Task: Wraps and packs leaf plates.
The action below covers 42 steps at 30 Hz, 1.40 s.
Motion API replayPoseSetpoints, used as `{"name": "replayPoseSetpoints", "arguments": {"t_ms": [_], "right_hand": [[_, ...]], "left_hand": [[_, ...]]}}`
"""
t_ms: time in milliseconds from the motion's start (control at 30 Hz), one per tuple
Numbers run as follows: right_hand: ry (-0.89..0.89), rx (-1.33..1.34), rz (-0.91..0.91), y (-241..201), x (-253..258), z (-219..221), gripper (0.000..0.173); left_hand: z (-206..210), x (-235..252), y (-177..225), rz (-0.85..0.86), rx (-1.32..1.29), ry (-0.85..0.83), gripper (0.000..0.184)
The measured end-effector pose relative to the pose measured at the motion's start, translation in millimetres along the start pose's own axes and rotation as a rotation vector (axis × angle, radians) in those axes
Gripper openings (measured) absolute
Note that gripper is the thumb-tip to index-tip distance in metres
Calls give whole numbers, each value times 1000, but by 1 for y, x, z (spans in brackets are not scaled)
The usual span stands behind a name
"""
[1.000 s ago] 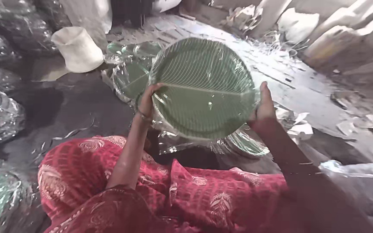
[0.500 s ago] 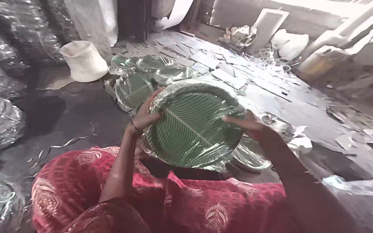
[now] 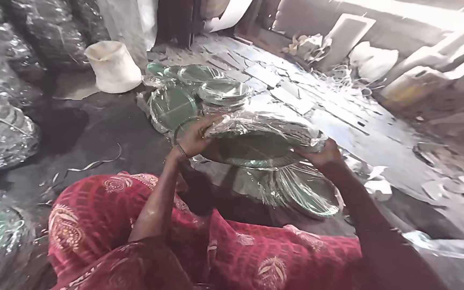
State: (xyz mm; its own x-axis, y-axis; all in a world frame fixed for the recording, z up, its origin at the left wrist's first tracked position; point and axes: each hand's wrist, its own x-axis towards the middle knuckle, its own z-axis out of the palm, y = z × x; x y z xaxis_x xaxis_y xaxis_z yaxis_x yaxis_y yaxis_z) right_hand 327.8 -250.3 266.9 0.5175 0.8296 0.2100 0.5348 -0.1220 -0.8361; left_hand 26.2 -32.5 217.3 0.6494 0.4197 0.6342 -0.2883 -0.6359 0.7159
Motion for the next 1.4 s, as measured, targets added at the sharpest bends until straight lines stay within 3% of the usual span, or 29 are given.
{"name": "replayPoseSetpoints", "arguments": {"t_ms": [67,233,300,400,533,600,733,833,900,967,1100,1167,1300,1400], "right_hand": [[15,-164,-74,-1,-4,-4,65],[18,-226,-336,-18,-11,-5,73],[1,-208,-436,-23,-12,-3,78],[-27,-161,-451,-28,-12,1,84],[-25,-139,-413,-28,-11,3,90],[-9,-146,-402,-33,-13,4,91],[82,-286,-545,-47,-19,10,87],[103,-509,-657,-59,-26,17,90],[112,-640,-705,-62,-28,22,88],[103,-723,-741,-61,-30,25,82],[45,-823,-678,-58,-29,21,79],[1,-838,-632,-51,-31,19,78],[-93,-838,-548,-36,-27,19,81],[-133,-877,-544,-32,-27,25,85]], "left_hand": [[6,1,1,-25,-5,26,54],[12,-2,-13,15,-44,154,56],[15,-9,-16,-43,-52,236,55],[16,-19,-19,-157,-56,304,57],[16,-18,-28,-51,-140,312,62],[18,-16,-26,-79,-180,349,62],[25,-18,-38,-311,-229,434,56],[24,-28,-43,-581,-15,214,27],[32,-33,-47,-779,57,80,27],[45,-39,-67,-856,-3,24,29],[32,-36,-75,-784,-12,-291,46],[8,-23,-62,-740,26,-405,68],[-18,-2,-28,-419,-2,-120,82],[17,9,18,-226,124,-148,92]]}}
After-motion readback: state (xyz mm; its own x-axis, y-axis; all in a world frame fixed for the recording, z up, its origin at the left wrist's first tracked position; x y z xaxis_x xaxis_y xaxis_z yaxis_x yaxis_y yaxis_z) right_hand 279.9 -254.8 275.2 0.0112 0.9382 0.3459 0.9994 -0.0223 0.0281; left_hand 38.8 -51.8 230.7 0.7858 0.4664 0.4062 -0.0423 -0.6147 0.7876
